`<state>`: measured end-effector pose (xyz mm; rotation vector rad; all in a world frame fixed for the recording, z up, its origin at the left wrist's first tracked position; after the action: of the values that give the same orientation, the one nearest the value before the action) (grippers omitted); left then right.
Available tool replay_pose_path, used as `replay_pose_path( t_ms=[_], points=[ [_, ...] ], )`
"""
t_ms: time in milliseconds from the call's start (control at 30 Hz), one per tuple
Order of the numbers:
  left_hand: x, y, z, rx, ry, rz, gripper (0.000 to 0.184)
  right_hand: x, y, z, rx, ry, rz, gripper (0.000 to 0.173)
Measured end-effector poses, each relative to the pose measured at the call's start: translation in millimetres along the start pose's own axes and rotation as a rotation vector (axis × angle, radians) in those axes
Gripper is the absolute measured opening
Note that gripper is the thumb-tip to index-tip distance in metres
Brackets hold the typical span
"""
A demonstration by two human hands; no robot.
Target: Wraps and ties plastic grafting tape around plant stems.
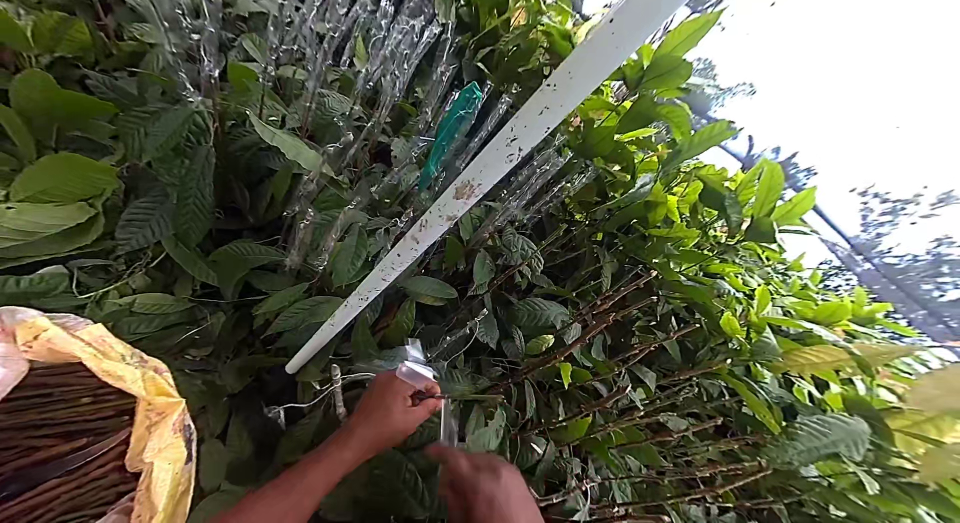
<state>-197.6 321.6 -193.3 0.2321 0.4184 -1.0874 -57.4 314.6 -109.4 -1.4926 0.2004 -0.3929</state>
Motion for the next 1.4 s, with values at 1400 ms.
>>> replay_pose_path(
  t_ms=[1400],
  points=[
    [8.8,4.7,45.1,-0.33,0.258,0.033,0.027,-13.3,-17.2,82.0,-0.155,0.19,-0.171,0.033]
  ],
)
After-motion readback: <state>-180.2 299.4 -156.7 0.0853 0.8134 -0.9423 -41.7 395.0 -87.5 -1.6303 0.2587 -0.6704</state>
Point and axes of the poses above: each hand's wrist, its own x-axis away from the middle knuckle, its own y-axis out of the palm, z = x × y, the point moved 8 cm from there along -x, towards the middle knuckle, and after that the axes turned 13 degrees about x, right-handed, at the moved point
